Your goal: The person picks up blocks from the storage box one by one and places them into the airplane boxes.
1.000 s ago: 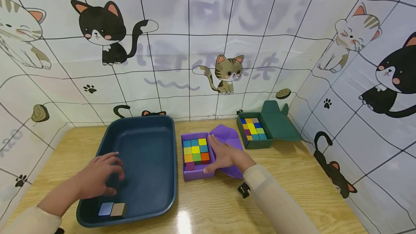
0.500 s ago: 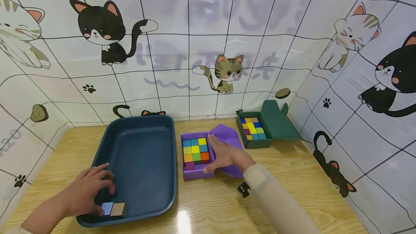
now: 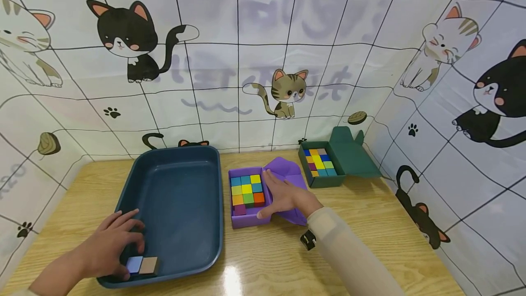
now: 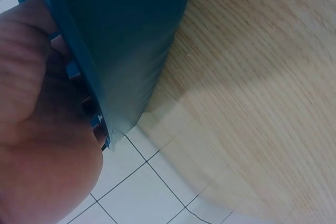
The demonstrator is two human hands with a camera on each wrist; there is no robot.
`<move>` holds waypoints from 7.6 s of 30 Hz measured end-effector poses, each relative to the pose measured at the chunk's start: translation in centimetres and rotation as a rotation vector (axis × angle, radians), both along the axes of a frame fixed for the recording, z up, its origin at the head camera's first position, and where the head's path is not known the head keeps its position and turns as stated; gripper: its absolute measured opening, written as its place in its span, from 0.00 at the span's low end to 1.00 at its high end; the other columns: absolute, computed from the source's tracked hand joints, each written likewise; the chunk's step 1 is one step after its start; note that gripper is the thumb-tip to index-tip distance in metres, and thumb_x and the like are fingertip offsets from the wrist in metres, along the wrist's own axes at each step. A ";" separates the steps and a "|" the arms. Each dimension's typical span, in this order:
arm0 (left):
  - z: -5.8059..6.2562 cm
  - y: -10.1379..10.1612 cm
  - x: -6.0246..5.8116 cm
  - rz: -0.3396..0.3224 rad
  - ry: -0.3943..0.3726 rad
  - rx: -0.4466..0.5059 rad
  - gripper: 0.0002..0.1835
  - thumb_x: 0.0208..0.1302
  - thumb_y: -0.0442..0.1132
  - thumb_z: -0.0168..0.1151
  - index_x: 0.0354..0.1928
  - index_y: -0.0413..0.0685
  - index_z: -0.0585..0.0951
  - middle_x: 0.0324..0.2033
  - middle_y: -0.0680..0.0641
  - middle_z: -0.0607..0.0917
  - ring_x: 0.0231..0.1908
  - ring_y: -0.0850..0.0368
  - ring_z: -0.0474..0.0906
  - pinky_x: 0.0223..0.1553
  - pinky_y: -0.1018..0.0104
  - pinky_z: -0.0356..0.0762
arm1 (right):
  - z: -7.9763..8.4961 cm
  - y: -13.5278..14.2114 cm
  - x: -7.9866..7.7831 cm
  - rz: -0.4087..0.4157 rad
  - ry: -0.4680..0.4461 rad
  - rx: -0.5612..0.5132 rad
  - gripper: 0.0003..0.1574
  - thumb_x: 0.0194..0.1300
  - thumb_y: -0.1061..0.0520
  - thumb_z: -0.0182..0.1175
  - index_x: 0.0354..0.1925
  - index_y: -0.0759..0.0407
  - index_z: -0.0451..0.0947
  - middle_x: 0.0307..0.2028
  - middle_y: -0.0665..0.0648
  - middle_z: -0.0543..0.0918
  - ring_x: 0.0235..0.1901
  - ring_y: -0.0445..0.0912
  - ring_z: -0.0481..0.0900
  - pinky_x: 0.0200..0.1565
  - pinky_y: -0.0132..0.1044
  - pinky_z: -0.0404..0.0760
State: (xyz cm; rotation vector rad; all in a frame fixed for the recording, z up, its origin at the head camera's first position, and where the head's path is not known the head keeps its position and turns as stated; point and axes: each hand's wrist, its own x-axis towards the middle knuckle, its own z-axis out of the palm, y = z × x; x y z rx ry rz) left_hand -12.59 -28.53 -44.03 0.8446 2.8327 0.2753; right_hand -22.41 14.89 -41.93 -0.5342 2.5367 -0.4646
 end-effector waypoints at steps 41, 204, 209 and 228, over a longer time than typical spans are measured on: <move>1.8 0.0 -1.8 0.055 0.191 0.018 0.18 0.26 0.55 0.76 0.21 0.78 0.74 0.45 0.49 0.79 0.60 0.39 0.58 0.67 0.41 0.28 | 0.0 0.1 0.0 0.002 0.001 -0.002 0.79 0.41 0.27 0.64 0.71 0.56 0.26 0.72 0.56 0.30 0.72 0.48 0.33 0.69 0.56 0.39; 4.1 3.8 -4.8 -0.030 0.300 0.007 0.15 0.38 0.54 0.73 0.30 0.63 0.80 0.46 0.47 0.78 0.63 0.39 0.58 0.58 0.41 0.55 | -0.4 0.6 -0.4 0.030 -0.068 -0.123 0.79 0.43 0.35 0.68 0.71 0.54 0.23 0.72 0.56 0.26 0.72 0.48 0.32 0.70 0.49 0.45; 3.2 2.1 -3.2 -0.030 0.273 0.011 0.16 0.34 0.55 0.74 0.28 0.69 0.78 0.45 0.50 0.78 0.61 0.40 0.60 0.54 0.39 0.59 | -0.4 0.5 -0.4 0.029 -0.069 -0.121 0.79 0.43 0.34 0.68 0.71 0.54 0.23 0.72 0.55 0.25 0.72 0.47 0.31 0.70 0.49 0.45; 0.4 1.9 -0.1 -0.075 0.049 0.077 0.19 0.29 0.64 0.71 0.24 0.78 0.72 0.45 0.54 0.78 0.60 0.38 0.61 0.53 0.38 0.55 | -0.3 0.7 -0.3 0.007 -0.073 -0.114 0.79 0.42 0.33 0.68 0.71 0.52 0.23 0.72 0.54 0.26 0.72 0.46 0.32 0.70 0.48 0.45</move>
